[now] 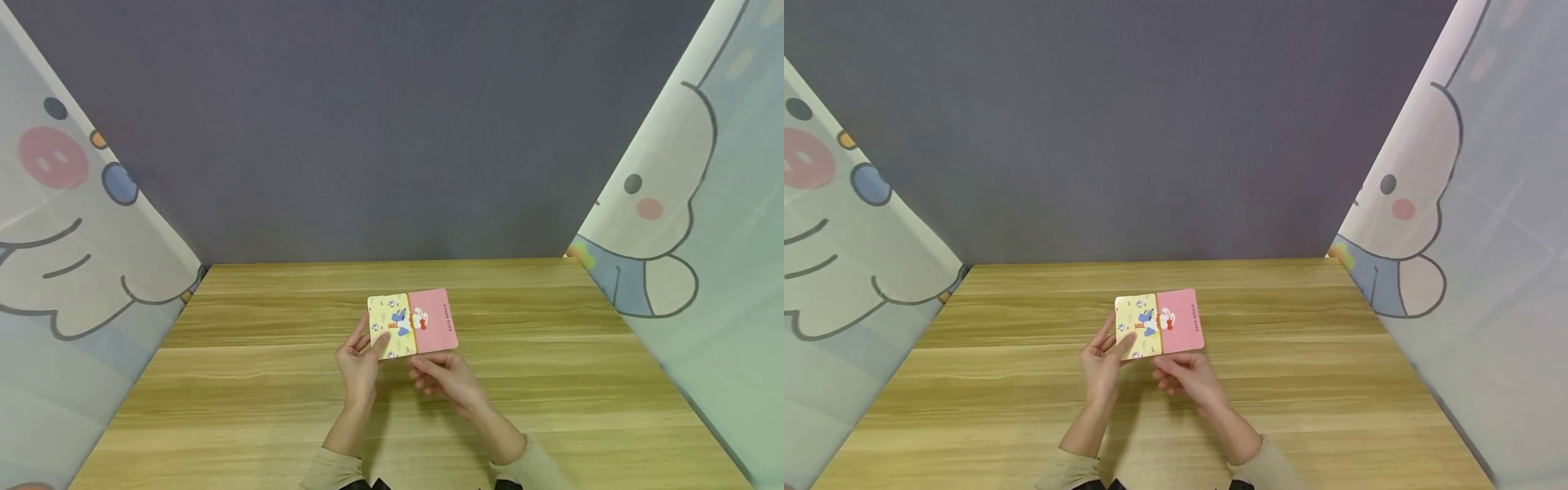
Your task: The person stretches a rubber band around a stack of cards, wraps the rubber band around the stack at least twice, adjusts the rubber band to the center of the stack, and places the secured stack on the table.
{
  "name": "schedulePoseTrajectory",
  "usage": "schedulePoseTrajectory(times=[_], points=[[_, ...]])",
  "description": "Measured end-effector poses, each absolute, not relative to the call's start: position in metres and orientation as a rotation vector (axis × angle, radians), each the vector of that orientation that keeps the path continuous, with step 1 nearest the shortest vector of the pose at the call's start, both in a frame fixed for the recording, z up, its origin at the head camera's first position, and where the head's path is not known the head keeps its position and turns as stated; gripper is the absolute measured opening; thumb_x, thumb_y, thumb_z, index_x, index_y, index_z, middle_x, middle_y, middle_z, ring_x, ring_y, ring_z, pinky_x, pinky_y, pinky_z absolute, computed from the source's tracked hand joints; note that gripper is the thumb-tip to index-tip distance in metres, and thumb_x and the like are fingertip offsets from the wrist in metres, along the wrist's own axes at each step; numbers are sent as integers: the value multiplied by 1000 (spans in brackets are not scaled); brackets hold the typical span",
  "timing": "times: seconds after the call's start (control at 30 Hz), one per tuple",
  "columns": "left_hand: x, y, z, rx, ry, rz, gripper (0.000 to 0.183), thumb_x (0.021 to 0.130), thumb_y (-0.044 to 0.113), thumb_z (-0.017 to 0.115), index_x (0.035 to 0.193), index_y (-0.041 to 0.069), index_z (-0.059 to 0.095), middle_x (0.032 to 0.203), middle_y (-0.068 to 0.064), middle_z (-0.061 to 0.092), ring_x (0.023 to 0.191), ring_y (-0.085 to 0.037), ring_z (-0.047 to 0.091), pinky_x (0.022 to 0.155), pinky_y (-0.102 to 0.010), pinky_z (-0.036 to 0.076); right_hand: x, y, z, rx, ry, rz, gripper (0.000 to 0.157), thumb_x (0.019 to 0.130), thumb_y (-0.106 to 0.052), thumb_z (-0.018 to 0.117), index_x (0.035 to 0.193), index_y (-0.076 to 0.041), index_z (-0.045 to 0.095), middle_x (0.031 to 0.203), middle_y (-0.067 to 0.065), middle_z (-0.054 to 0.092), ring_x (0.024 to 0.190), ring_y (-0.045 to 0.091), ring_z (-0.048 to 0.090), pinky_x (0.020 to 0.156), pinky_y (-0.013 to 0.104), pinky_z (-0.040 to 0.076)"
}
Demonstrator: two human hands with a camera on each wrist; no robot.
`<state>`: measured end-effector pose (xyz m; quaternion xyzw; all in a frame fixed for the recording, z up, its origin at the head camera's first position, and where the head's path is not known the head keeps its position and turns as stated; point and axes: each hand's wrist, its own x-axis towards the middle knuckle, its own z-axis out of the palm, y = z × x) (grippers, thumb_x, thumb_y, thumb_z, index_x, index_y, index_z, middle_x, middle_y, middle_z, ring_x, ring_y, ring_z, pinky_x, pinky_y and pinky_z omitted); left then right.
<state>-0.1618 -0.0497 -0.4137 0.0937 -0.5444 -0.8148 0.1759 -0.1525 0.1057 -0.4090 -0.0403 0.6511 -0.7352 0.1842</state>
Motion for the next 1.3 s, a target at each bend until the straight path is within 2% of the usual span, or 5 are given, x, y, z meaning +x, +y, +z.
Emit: schedulePoseTrajectory(times=[0.2, 0.53, 0.83, 1.13, 1.3], points=[[-162, -51, -413, 265, -1545, -2319, 51, 74, -11, 66, 122, 2, 54, 85, -24, 64, 54, -13, 63, 55, -29, 56, -149, 115, -396, -204, 1923, -2049, 25, 87, -14, 60, 99, 9, 63, 79, 8, 65, 68, 15, 61, 60, 25, 53], [-162, -51, -414, 279, -1538, -2305, 50, 73, -13, 66, 120, 1, 55, 85, -24, 64, 61, -17, 65, 53, -29, 55, -215, 159, -514, -278, 2038, -2310, 31, 81, -24, 68, 108, -9, 65, 95, 20, 63, 80, 35, 60, 61, 41, 55], [-162, -53, -414, 275, -1531, -2326, 52, 73, -13, 65, 121, 2, 55, 85, -24, 64, 63, -20, 66, 53, -29, 55, -214, 163, -477, -349, 2203, -2462, 28, 84, -14, 65, 110, -4, 63, 107, 13, 61, 81, 22, 59, 62, 28, 55], [-163, -53, -415, 269, -1554, -2304, 51, 73, -12, 66, 120, 2, 56, 81, -23, 64, 59, -17, 64, 52, -30, 55, -244, 168, -510, -263, 2430, -2374, 34, 81, -24, 69, 112, -11, 63, 102, 7, 60, 82, 17, 59, 59, 23, 54], [-164, -52, -415, 267, -1575, -2300, 50, 74, -11, 67, 121, 3, 56, 84, -24, 64, 59, -16, 64, 52, -31, 56, -206, 146, -438, -257, 2338, -2364, 34, 82, -6, 66, 113, 4, 59, 98, 16, 59, 77, 16, 59, 59, 22, 53]])
